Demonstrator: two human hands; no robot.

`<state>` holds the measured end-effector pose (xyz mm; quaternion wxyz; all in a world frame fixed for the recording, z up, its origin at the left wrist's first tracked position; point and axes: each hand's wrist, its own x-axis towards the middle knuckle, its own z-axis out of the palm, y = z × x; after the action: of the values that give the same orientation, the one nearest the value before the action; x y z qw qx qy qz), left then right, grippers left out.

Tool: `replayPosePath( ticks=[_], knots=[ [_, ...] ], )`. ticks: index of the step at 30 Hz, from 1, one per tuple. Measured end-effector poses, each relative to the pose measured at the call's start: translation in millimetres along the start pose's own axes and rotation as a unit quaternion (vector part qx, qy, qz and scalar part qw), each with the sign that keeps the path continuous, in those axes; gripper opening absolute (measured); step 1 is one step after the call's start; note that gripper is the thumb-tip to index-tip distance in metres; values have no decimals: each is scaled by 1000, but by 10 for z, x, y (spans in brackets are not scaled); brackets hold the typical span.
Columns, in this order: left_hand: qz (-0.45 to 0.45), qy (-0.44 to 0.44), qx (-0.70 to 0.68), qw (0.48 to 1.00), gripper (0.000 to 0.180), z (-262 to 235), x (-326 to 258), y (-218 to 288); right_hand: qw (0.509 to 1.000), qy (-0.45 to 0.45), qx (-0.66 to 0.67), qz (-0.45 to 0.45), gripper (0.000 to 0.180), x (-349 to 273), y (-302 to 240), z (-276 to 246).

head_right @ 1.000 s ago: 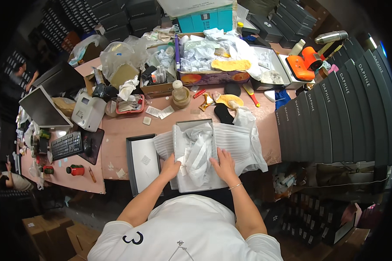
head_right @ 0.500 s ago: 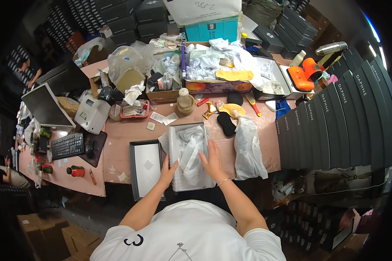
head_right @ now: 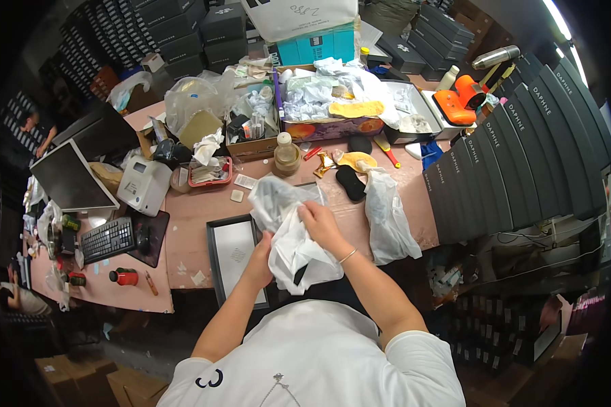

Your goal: Packaging shoes into boxes using protective wrapping paper.

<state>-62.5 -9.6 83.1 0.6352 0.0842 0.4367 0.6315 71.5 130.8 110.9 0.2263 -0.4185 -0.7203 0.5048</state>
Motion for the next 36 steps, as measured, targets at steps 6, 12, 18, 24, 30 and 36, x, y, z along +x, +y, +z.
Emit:
replayPosePath(
  ticks=[6, 12, 18, 24, 30, 36],
  knots=[
    [156, -96, 51, 982, 33, -75, 182, 52, 974, 174, 139, -42, 20, -221, -533, -315],
    [145, 45, -35, 988, 38, 128, -53, 243, 994, -95, -46, -25, 47, -938, -711, 63],
    [163, 11, -168, 972, 64, 136, -295, 252, 944, -37, 315, 89, 51, -877, -279, 162],
    [118, -62, -48, 990, 38, 18, 185, 596, 995, -40, 91, -30, 59, -913, -79, -213],
    [406, 18, -4, 914, 25, 613, 230, 1065, 999, 15, -34, 28, 67, -778, 174, -811],
    [477, -13, -158, 864, 22, 1123, 231, 1472, 993, 53, 61, 86, 59, -782, 605, -1017]
  ],
)
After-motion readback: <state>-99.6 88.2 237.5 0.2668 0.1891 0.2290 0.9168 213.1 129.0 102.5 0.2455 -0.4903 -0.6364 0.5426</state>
